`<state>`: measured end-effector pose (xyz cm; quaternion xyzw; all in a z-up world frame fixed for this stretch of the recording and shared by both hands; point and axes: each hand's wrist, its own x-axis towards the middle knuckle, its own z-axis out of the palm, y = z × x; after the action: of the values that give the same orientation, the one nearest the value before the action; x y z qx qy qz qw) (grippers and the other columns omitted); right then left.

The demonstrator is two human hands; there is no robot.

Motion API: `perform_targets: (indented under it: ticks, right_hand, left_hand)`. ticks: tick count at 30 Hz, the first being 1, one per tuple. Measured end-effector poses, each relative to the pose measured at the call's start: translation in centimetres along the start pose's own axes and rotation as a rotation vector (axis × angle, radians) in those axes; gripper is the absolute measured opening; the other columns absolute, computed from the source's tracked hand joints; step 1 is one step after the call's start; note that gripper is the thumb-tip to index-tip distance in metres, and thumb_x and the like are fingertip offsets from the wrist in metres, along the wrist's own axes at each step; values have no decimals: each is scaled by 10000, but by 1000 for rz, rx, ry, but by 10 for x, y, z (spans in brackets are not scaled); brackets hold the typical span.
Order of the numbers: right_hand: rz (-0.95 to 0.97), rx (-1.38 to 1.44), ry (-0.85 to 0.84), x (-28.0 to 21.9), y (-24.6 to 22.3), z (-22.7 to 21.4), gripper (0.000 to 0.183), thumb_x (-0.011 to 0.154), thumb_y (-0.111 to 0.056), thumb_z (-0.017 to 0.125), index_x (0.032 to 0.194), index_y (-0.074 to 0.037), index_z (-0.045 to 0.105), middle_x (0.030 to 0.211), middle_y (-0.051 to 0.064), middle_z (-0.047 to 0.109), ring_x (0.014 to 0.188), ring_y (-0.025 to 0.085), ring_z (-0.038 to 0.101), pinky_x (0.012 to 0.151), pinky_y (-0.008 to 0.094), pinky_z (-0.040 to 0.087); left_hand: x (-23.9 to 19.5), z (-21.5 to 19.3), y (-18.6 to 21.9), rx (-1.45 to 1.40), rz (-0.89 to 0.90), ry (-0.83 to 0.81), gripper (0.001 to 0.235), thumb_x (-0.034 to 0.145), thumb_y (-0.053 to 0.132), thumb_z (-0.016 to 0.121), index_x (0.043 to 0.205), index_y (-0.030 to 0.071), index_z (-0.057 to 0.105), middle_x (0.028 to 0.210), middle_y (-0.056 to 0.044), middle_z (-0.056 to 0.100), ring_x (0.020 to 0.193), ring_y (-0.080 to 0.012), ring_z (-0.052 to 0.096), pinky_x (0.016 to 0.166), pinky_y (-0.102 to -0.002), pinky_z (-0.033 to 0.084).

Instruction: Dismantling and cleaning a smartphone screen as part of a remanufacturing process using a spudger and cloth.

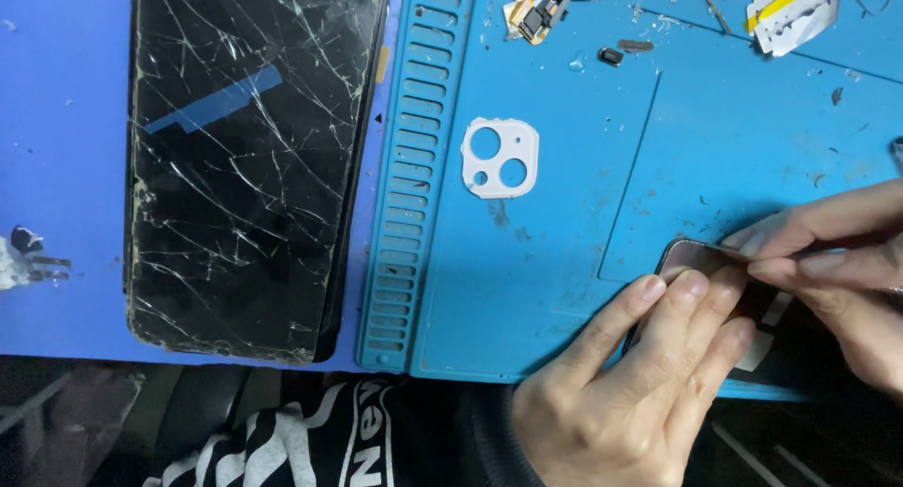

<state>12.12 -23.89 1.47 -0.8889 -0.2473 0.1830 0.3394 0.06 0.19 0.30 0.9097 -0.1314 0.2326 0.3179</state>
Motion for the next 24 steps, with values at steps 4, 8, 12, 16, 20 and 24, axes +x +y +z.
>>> perform_targets:
  ticks: [4,8,12,16,20,24]
  right_hand:
    - [-58,104,8,9,-8,1,71,944,-64,721,942,-133,705,1009,70,747,967,191,776,948,303,641]
    - [-121,190,4,15,-19,3,138,929,-50,724,965,-179,689,1022,55,743,964,196,778,943,315,648]
    - [-107,95,-15,11,-25,-1,179,971,-9,731,967,-187,714,1021,62,743,983,200,785,953,316,651]
    - [-112,136,-54,10,-6,-1,179,911,-14,707,979,-179,700,1016,47,765,923,194,797,886,316,658]
    - [-123,189,32,14,-27,4,145,936,-42,711,996,-167,666,1022,58,725,974,193,772,935,327,648]
    - [-116,162,6,16,-23,2,127,935,-46,707,970,-167,693,1019,58,734,966,190,776,926,316,646]
  left_hand:
    - [1,0,0,-12,24,-8,242,1138,156,642,1265,-9,765,1399,-131,692,1360,-225,561,1296,-359,406]
    - [2,-2,-1,-10,10,-6,258,1121,150,613,1265,-4,762,1366,-130,695,1367,-223,577,1258,-343,413]
    - [3,-1,-1,-5,16,-17,223,1139,144,618,1240,4,758,1364,-130,706,1366,-223,598,1272,-358,421]
    - [3,-2,-2,31,10,13,265,1145,159,590,1298,9,747,1365,-116,691,1353,-200,582,1253,-308,393]
    - [0,1,2,-4,14,-16,269,1141,160,590,1289,4,751,1352,-124,691,1352,-210,582,1255,-333,405]
    - [2,-1,-1,8,33,-13,268,1112,177,594,1245,12,759,1375,-122,700,1340,-209,590,1235,-330,416]
